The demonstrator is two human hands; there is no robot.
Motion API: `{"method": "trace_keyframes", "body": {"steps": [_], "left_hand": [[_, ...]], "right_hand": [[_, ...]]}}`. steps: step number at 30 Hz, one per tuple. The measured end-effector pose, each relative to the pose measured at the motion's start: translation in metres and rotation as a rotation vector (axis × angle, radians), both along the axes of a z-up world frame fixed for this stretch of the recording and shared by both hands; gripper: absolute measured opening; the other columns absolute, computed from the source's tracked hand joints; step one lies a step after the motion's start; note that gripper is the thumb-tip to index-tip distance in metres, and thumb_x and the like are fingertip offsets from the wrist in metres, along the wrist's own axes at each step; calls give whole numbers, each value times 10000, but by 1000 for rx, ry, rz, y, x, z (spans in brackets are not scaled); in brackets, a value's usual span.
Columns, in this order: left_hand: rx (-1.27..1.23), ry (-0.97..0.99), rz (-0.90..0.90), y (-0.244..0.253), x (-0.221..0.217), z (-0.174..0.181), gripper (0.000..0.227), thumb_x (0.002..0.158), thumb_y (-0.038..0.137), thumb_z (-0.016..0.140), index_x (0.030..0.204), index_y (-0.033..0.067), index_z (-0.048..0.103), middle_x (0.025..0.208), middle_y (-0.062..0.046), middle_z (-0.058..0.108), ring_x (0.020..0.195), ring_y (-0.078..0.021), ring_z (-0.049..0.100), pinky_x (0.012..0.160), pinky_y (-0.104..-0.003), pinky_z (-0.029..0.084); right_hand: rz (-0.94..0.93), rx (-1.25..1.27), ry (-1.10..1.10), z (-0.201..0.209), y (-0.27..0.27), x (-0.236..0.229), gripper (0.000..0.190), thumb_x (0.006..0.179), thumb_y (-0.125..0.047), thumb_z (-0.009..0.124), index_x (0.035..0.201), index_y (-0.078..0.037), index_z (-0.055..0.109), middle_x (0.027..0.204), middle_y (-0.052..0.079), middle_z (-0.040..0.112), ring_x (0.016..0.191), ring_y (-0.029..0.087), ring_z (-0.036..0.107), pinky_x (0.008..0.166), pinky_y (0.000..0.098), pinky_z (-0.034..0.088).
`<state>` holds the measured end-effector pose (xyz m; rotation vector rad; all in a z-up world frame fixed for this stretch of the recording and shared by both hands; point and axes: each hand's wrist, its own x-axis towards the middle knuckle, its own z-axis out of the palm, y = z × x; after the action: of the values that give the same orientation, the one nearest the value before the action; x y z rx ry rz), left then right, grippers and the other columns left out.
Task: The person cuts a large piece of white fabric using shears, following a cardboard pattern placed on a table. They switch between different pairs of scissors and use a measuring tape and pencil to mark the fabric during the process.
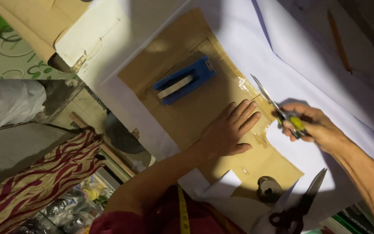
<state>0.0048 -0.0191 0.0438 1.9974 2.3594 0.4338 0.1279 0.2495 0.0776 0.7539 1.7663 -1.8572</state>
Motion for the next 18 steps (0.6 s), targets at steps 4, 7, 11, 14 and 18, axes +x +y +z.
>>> {"method": "trace_keyframes", "body": {"steps": [4,7,11,14,18], "left_hand": [[-14,-43,17,0,1,2,985,849,719,739,1557,100,449,1652,-192,332,1547,-347,331,1242,-510,350],[-10,8,7,0,0,0,1010,841,766,718,1550,96,455,1638,-190,359,1532,-350,349,1228,-502,353],[9,26,12,-1,-2,4,974,856,756,703,1530,89,481,1627,-197,376,1518,-355,377,1217,-490,365],[12,-14,1,0,-2,3,988,837,737,730,1524,72,481,1616,-206,398,1515,-358,385,1230,-498,347],[-20,22,6,1,-2,2,1017,829,779,711,1534,87,468,1627,-196,378,1518,-349,373,1237,-482,330]], "right_hand": [[-105,92,-109,1,-13,-11,470,872,-154,721,1330,-81,640,717,149,655,566,225,587,375,254,252],[-167,-20,53,-27,-6,9,518,884,-54,679,1392,10,603,719,189,657,709,257,643,525,339,550],[-183,-12,17,-9,-13,-3,487,837,-54,746,1313,8,662,667,160,642,602,222,596,498,328,512],[-134,-12,15,-6,-12,-15,391,934,132,565,1303,16,628,800,240,665,703,296,635,533,385,561],[-101,58,-53,1,-20,-33,428,884,-127,715,1303,-104,632,704,139,641,533,181,583,341,219,249]]}}
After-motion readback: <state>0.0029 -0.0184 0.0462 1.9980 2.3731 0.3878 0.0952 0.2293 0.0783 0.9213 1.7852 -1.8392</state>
